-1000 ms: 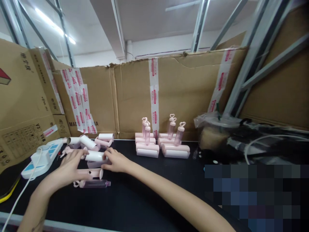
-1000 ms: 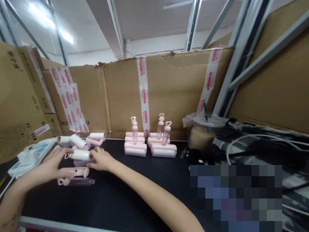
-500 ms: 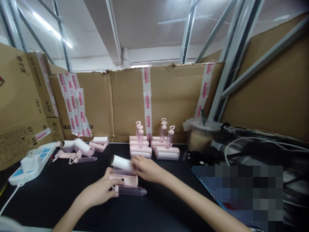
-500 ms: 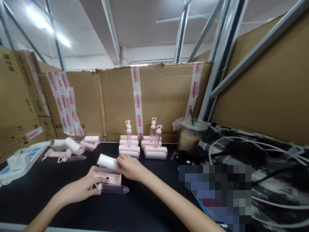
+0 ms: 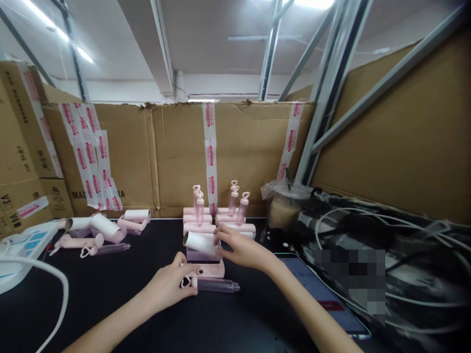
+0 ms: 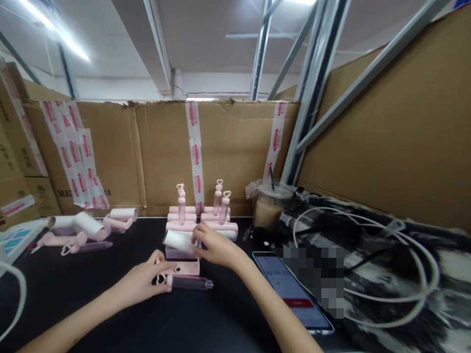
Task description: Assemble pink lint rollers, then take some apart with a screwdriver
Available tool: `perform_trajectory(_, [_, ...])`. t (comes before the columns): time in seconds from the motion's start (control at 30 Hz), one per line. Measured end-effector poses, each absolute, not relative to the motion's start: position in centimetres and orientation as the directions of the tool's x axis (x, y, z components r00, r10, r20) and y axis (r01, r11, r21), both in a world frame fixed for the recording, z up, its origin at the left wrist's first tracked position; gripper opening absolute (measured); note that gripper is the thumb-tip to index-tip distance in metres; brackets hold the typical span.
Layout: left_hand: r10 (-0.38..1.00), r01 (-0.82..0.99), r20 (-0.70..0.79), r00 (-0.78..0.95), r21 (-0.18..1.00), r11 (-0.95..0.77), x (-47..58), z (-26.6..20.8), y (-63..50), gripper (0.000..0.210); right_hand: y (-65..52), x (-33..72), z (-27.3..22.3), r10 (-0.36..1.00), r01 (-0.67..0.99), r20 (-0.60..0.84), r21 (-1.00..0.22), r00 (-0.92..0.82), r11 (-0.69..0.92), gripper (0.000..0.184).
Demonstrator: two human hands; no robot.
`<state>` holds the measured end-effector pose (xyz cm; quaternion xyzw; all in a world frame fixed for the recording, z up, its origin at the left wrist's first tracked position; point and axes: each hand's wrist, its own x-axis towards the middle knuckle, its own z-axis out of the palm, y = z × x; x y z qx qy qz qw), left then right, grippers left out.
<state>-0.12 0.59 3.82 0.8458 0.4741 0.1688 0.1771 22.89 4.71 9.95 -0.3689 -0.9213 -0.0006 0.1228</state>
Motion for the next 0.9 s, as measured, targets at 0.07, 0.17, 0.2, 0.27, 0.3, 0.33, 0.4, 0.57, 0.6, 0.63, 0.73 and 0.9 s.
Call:
perform_trajectory(0.07, [0.861,0.738,0.135,0.491,0.461,-0.493,-0.7,3.8,-0.1,0.051,3.6,23.1,10.4,0.650,0.637,0.243,-0.140,-0.721,0.758,0.011])
perform_trajectory(0.17, [0.846,0.712,0.119,0.520,0.487,-0.506,-1.4,4.2,-0.4,0.052,2.1,22.3,10.4,0.598,0.573,0.205,-0.173,-0.775,0.801,0.011])
perform_trajectory(0.2, [0.840,0.708,0.119,0.529,0.484,-0.515,-1.6,4.3,-0.4,0.052,1.7,21.8,10.1,0.587,0.566,0.184,-0.158,-0.788,0.809,0.012])
perform_trajectory(0.27, [0.831,0.709,0.146,0.537,0.455,-0.538,-1.9,4.5,-0.2,0.057,1.1,20.6,9.3,0.572,0.562,0.128,-0.110,-0.810,0.820,0.016])
perform_trajectory(0.3, [0.822,0.708,0.166,0.544,0.435,-0.556,-2.0,4.6,-0.1,0.063,0.8,20.1,8.8,0.569,0.563,0.094,-0.085,-0.817,0.822,0.018])
perform_trajectory(0.33, [0.808,0.701,0.181,0.561,0.417,-0.579,-2.1,4.7,0.0,0.070,0.6,19.6,8.3,0.570,0.567,0.061,-0.062,-0.819,0.821,0.021])
perform_trajectory(0.4, [0.772,0.671,0.195,0.605,0.397,-0.626,-2.2,4.9,0.1,0.082,0.2,19.1,7.7,0.571,0.570,0.015,-0.032,-0.821,0.821,0.024])
perform_trajectory(0.57, [0.734,0.646,0.245,0.633,0.354,-0.676,-2.0,5.2,-0.2,0.075,0.1,19.7,8.4,0.553,0.541,0.093,-0.131,-0.828,0.831,0.018])
perform_trajectory(0.6, [0.711,0.636,0.243,0.660,0.323,-0.701,-1.8,5.1,-0.4,0.068,0.4,19.8,8.5,0.561,0.545,0.149,-0.136,-0.815,0.827,0.016])
perform_trajectory(0.63, [0.675,0.615,0.236,0.699,0.284,-0.736,-1.5,4.9,-0.7,0.063,0.7,19.8,8.5,0.570,0.558,0.200,-0.118,-0.797,0.821,0.016])
perform_trajectory(0.73, [0.549,0.523,0.217,0.807,0.169,-0.835,-0.6,3.8,-1.5,0.056,1.7,19.4,7.2,0.589,0.609,0.226,0.027,-0.776,0.792,0.016])
perform_trajectory(0.9, [0.537,0.531,0.272,0.799,0.103,-0.841,0.8,2.2,-2.6,0.033,2.3,19.0,5.4,0.601,0.613,0.138,0.070,-0.787,0.787,0.013])
